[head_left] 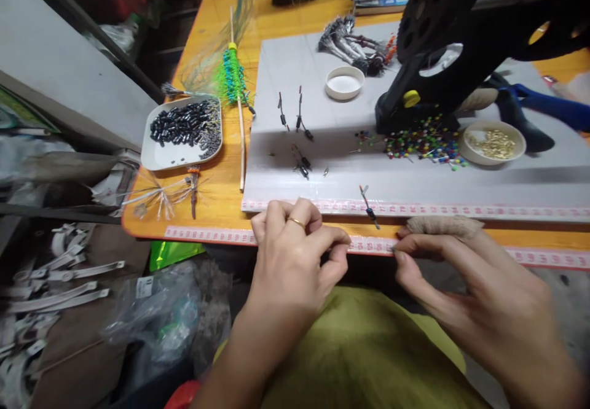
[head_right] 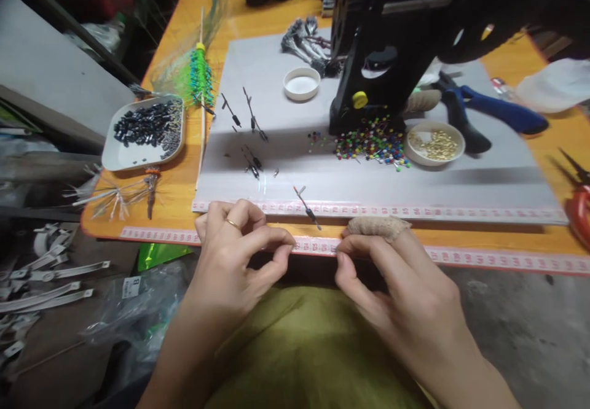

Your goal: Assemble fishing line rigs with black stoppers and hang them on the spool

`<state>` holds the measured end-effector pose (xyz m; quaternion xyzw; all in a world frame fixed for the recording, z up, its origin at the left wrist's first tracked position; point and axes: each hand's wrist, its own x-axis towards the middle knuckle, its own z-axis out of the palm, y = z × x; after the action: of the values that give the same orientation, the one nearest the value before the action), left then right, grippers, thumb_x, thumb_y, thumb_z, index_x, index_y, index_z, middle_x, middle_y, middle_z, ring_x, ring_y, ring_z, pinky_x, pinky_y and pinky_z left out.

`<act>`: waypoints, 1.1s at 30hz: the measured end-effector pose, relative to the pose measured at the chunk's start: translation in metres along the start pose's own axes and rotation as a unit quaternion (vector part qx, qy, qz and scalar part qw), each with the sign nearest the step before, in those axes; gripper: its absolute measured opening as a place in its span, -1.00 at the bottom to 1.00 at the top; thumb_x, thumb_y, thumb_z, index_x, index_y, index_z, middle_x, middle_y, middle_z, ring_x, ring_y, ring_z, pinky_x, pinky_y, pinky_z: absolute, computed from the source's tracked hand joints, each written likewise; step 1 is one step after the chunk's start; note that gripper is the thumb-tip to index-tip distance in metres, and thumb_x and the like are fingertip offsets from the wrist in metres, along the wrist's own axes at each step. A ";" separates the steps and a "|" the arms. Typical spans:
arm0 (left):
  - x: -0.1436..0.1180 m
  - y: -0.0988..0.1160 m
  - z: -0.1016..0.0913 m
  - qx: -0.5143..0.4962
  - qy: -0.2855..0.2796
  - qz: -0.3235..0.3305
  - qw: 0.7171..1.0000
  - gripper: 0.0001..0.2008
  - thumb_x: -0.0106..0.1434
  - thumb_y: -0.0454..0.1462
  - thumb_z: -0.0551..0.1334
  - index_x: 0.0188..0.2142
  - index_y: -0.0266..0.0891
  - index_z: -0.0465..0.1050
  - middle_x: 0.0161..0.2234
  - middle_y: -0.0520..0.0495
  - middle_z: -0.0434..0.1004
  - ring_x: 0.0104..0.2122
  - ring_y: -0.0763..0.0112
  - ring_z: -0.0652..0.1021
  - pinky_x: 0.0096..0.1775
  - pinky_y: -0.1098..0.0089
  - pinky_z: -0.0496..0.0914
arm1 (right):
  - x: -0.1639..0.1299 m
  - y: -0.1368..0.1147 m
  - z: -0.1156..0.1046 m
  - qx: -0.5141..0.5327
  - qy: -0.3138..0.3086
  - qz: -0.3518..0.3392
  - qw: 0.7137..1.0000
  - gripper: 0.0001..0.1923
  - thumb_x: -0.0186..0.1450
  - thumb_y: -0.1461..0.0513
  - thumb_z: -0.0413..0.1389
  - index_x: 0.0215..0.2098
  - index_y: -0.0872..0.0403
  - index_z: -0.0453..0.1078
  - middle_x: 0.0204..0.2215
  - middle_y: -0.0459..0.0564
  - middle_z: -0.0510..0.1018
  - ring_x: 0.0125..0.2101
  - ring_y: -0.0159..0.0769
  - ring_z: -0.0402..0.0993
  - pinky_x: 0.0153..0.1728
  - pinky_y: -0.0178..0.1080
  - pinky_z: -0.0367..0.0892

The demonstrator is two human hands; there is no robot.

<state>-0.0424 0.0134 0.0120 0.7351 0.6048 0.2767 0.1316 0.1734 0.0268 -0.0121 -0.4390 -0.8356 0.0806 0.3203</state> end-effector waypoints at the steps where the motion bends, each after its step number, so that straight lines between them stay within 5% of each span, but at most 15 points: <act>1: 0.000 0.000 0.000 0.000 0.000 0.000 1.000 -0.88 0.29 -0.33 0.32 -0.34 -0.10 0.64 -0.32 -0.06 0.44 -0.20 0.20 0.33 -0.15 0.16 0.10 | 0.000 0.000 0.000 -0.001 -0.001 -0.003 1.000 -0.91 0.34 0.33 0.18 -0.19 0.06 0.38 -0.31 -0.01 0.54 -0.33 -0.27 0.52 -0.28 -0.22 0.33; 17: -0.001 -0.003 0.001 -0.007 0.010 -0.002 1.000 -0.89 0.29 -0.33 0.32 -0.35 -0.10 0.63 -0.31 -0.06 0.48 -0.19 0.20 0.35 -0.12 0.14 0.16 | 0.000 0.000 0.003 -0.011 0.007 -0.003 1.000 -0.89 0.34 0.33 0.16 -0.18 0.04 0.37 -0.30 0.00 0.53 -0.32 -0.23 0.52 -0.27 -0.19 0.37; 22: -0.020 0.000 0.002 -0.153 0.054 0.022 0.987 -0.87 0.31 -0.35 0.32 -0.18 -0.13 0.61 -0.23 -0.08 0.57 -0.19 0.28 0.49 -0.12 0.22 0.32 | -0.002 -0.007 0.001 0.095 0.021 0.051 0.994 -0.85 0.32 0.38 0.14 -0.20 0.02 0.36 -0.28 0.00 0.51 -0.24 -0.26 0.51 -0.26 -0.27 0.42; 25: -0.038 0.006 0.008 -0.354 0.043 -0.103 0.928 -0.79 0.44 -0.30 0.18 -0.02 -0.12 0.55 -0.28 -0.07 0.62 -0.38 0.43 0.52 -0.31 0.38 0.38 | -0.001 -0.019 -0.005 0.237 0.004 0.107 0.965 -0.86 0.35 0.38 0.09 -0.24 -0.01 0.35 -0.35 -0.06 0.50 -0.32 -0.33 0.52 -0.39 -0.37 0.44; 28: -0.045 0.012 0.017 -0.527 -0.046 -0.238 0.815 -0.72 0.49 -0.14 0.10 -0.02 -0.16 0.54 -0.40 -0.03 0.54 -0.63 0.59 0.36 -0.55 0.48 0.20 | 0.001 -0.031 -0.011 0.339 -0.010 0.154 0.928 -0.88 0.36 0.34 0.10 -0.28 -0.02 0.36 -0.43 -0.13 0.50 -0.45 -0.41 0.50 -0.44 -0.44 0.45; 30: -0.040 0.017 0.022 -0.595 -0.074 -0.239 0.764 -0.68 0.41 -0.05 0.22 -0.08 -0.23 0.60 -0.36 -0.05 0.49 -0.63 0.63 0.33 -0.56 0.49 0.17 | 0.001 -0.037 -0.012 0.371 -0.026 0.180 0.911 -0.91 0.36 0.31 0.13 -0.31 -0.01 0.38 -0.45 -0.13 0.51 -0.48 -0.41 0.49 -0.46 -0.44 0.45; 33: -0.028 0.027 0.024 -0.674 -0.040 -0.226 0.702 -0.68 0.25 -0.05 0.39 -0.15 -0.25 0.64 -0.30 -0.08 0.48 -0.61 0.67 0.30 -0.59 0.52 0.15 | -0.001 -0.040 -0.012 0.415 -0.058 0.219 0.881 -0.88 0.39 0.21 0.13 -0.34 0.02 0.38 -0.47 -0.10 0.51 -0.48 -0.36 0.49 -0.46 -0.37 0.46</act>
<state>-0.0100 -0.0160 -0.0005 0.3015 0.3992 0.5424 0.6749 0.1535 0.0001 0.0138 -0.4324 -0.6250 0.5138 0.3980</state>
